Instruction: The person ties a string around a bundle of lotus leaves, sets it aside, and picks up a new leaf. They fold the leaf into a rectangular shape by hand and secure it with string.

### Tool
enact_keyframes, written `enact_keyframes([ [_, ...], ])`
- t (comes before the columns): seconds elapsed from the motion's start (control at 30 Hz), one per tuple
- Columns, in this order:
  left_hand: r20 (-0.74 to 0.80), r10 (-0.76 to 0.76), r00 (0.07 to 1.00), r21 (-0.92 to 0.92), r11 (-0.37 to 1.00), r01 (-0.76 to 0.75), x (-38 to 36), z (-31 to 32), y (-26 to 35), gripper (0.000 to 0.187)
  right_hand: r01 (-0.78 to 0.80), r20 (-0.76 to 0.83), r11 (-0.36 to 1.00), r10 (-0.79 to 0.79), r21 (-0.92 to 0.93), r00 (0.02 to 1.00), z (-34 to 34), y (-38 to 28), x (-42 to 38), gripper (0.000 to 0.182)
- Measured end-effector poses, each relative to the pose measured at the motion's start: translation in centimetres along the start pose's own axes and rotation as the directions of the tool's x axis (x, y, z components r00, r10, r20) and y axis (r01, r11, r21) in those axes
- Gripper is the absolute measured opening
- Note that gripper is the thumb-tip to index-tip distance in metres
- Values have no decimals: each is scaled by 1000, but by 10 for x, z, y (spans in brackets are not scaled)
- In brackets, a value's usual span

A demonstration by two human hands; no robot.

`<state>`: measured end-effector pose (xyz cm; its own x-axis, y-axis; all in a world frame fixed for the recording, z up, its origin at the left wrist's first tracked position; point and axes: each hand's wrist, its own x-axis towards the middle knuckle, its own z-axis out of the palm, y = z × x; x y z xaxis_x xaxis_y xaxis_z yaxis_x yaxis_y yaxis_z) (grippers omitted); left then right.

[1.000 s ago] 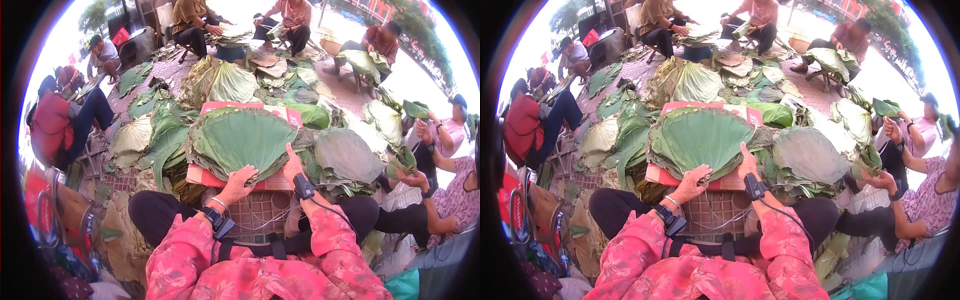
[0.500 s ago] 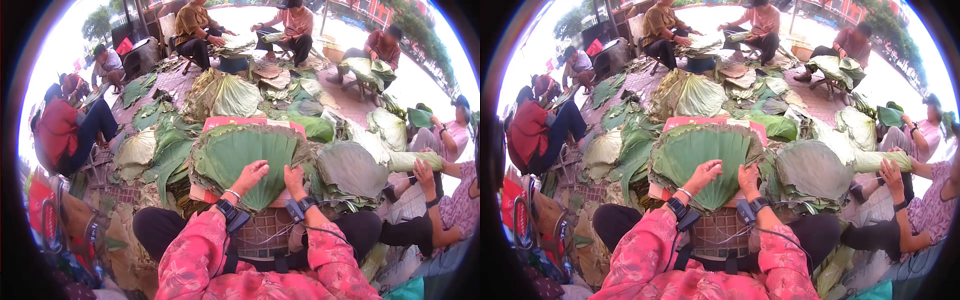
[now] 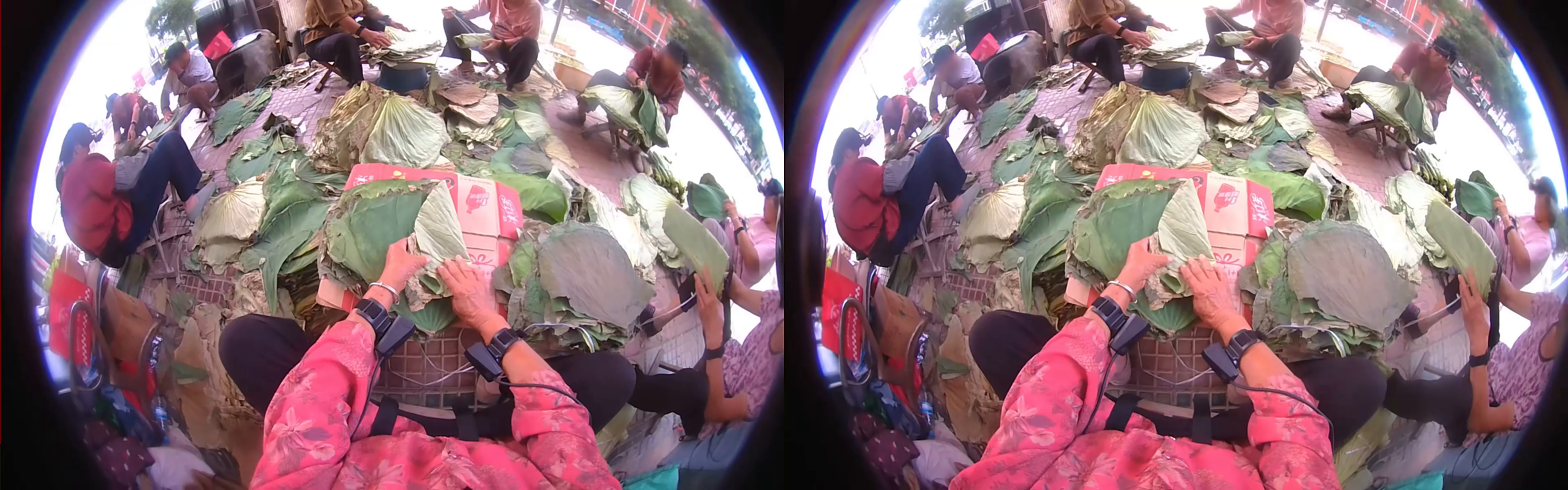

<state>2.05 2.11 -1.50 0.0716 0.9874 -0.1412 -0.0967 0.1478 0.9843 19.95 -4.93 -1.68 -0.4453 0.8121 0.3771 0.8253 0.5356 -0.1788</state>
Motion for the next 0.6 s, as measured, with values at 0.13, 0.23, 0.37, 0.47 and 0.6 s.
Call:
enact_keyframes([
  [0.13, -13, -85, 996, -192, 978, 81, 2, -9, -5, 40, -84, 50, 945, 72, 316, 996, -25, 4, 10, 53],
  [0.23, 37, -119, 992, -358, 925, 125, 2, -20, -13, 42, -306, 133, 624, 308, 719, 942, -55, 7, 27, 53],
  [0.37, -5, -90, 996, -365, 927, 83, 2, -21, -12, 41, -253, 30, 794, 284, 552, 958, -52, 24, 46, 51],
  [0.47, -16, -122, 992, -351, 930, 109, -4, -18, -3, 41, -124, 40, 966, 118, 225, 992, -34, 17, 60, 55],
  [0.6, -27, -38, 999, -372, 928, 26, -5, -18, -10, 42, -63, 176, 996, 52, 59, 983, 4, -4, 71, 57],
])
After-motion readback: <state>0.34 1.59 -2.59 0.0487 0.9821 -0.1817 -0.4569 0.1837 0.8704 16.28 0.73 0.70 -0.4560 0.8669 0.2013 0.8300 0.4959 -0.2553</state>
